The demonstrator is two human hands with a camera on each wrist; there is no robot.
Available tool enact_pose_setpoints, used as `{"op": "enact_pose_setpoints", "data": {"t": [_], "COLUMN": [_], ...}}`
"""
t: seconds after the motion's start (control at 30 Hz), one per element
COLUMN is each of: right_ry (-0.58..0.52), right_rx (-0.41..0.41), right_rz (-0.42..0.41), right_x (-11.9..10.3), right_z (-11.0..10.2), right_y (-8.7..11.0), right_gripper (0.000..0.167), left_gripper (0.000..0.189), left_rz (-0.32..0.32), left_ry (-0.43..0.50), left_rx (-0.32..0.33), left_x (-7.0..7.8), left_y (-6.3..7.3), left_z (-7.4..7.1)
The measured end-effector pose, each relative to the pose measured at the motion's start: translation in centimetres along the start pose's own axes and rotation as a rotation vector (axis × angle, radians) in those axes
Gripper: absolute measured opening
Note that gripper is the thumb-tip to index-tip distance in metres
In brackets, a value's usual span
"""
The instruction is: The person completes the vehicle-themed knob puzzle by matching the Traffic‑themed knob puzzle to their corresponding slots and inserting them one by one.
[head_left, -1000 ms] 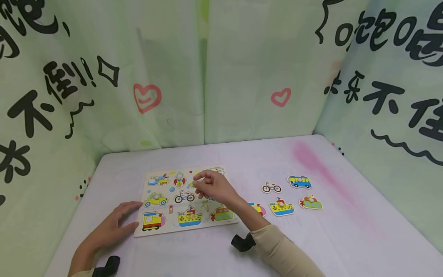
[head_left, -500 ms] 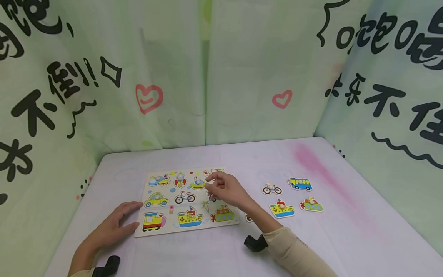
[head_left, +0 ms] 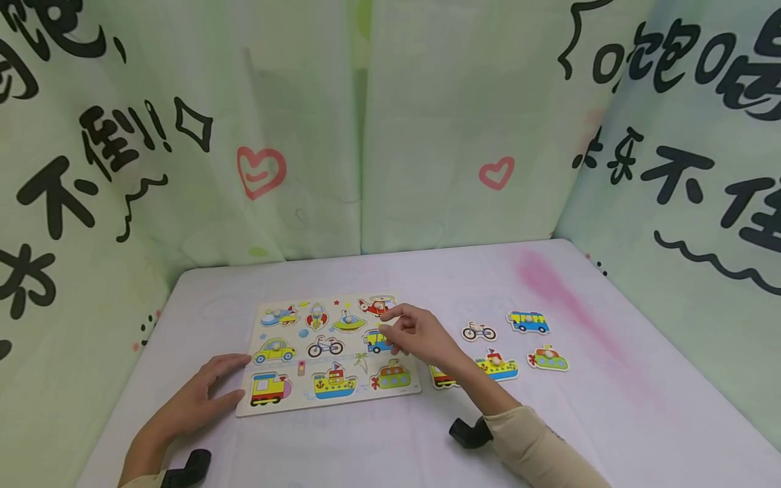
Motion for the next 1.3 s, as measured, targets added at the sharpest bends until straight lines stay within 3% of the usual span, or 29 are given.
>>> {"op": "enact_pose_setpoints", "data": {"t": [0.27, 0.97, 1.3], "right_ry": [0.018, 0.091, 0.094], "right_rx": [0.023, 0.155, 0.189], "right_rz": [0.007, 0.055, 0.082], "right_x": [0.9, 3.3, 4.2], "right_z": [-1.6, -8.4, -11.3], "right_y": [0.5, 2.7, 3.8], "right_gripper": [0.035, 0.031, 0.035], "left_gripper": [0.056, 0.057, 0.057], "left_rz": [0.004, -0.025, 0.006], "left_ry": [0.007, -0.006, -0.008], "left_rx": [0.0, -0.022, -0.002], "left_x": [0.1, -0.1, -0.1], "left_y": [0.0, -0.1, -0.1], "left_z": [-0.1, 0.1, 0.0]}}
Point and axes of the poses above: each hand's wrist, its own y-axis away from the middle knuckle, its own z-axis out of the palm, x = y × z, the point moved 10 cm from there along -y, towards the middle knuckle, and after that the axes turned 13 degrees about -y, right-handed, at the moved point
